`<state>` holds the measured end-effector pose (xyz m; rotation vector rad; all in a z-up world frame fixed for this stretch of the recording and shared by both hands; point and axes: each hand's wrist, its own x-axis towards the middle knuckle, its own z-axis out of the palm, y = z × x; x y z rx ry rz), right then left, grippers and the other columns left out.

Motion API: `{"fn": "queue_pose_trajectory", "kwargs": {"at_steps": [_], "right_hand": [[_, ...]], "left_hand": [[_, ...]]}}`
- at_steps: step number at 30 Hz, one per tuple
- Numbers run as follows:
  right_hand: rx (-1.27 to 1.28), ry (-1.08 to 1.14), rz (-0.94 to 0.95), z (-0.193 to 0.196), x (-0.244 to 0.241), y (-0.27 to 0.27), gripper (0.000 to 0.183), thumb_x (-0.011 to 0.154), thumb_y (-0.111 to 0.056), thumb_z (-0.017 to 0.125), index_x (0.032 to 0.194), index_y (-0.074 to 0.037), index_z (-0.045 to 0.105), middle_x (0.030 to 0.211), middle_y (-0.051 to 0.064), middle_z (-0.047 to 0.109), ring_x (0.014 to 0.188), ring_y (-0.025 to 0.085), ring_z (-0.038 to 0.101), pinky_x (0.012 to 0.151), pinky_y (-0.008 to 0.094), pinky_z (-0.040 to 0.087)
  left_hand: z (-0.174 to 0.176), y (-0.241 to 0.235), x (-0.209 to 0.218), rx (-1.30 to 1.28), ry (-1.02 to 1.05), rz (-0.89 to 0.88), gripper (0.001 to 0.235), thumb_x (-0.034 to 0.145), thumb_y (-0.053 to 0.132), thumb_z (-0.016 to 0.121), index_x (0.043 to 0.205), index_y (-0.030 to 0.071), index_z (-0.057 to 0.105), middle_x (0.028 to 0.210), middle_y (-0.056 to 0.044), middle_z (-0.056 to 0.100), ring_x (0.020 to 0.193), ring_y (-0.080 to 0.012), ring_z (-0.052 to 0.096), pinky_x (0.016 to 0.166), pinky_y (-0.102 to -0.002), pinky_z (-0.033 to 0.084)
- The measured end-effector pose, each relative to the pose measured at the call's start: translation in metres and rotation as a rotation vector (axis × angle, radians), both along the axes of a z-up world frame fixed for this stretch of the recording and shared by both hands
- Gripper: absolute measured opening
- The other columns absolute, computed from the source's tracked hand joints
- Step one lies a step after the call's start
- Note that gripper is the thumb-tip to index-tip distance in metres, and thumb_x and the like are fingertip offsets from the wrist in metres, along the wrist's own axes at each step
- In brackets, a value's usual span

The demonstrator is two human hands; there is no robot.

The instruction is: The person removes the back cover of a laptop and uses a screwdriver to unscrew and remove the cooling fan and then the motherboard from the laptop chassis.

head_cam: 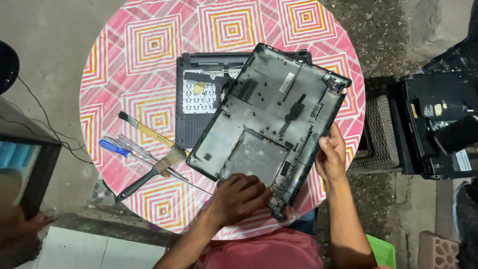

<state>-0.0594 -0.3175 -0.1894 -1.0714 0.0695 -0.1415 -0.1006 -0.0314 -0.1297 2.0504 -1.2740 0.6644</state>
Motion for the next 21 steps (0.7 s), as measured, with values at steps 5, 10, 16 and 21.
{"fn": "queue_pose_trajectory", "kwargs": {"at_steps": [5,10,16,21], "right_hand": [[0.005,0.035,-0.003,0.002,0.000,0.001,0.056,0.088,-0.012,0.074,0.137,-0.006,0.048,0.100,0.003,0.071,0.083,0.010,0.068,0.080,0.024,0.056],[-0.043,0.076,-0.017,0.003,0.003,0.002,0.055,0.085,-0.011,0.075,0.133,-0.008,0.047,0.088,-0.002,0.072,0.077,0.010,0.066,0.079,0.028,0.053],[-0.084,0.087,-0.045,0.009,0.005,0.005,0.055,0.089,-0.008,0.070,0.137,-0.007,0.045,0.062,-0.014,0.052,0.057,0.000,0.049,0.071,0.019,0.048],[-0.113,0.109,-0.054,0.011,0.004,0.005,0.060,0.088,-0.008,0.069,0.142,-0.006,0.042,0.058,-0.015,0.040,0.050,-0.001,0.039,0.061,0.014,0.044]], "left_hand": [[-0.014,0.001,0.000,-0.015,0.144,0.061,0.020,0.094,0.022,0.076,0.107,0.012,0.065,0.099,-0.007,0.062,0.093,-0.0261,0.063,0.074,-0.036,0.046],[-0.011,0.001,0.006,-0.071,0.201,0.110,0.023,0.095,0.028,0.075,0.106,0.011,0.065,0.096,-0.008,0.060,0.090,-0.0257,0.062,0.076,-0.037,0.044],[-0.019,0.004,0.012,-0.079,0.320,0.107,0.018,0.091,0.008,0.070,0.108,0.007,0.064,0.100,-0.009,0.061,0.095,-0.0280,0.062,0.075,-0.039,0.041],[-0.020,0.005,0.012,-0.084,0.315,0.086,0.023,0.088,0.011,0.071,0.110,0.006,0.064,0.100,-0.011,0.061,0.096,-0.0288,0.063,0.078,-0.040,0.043]]}}
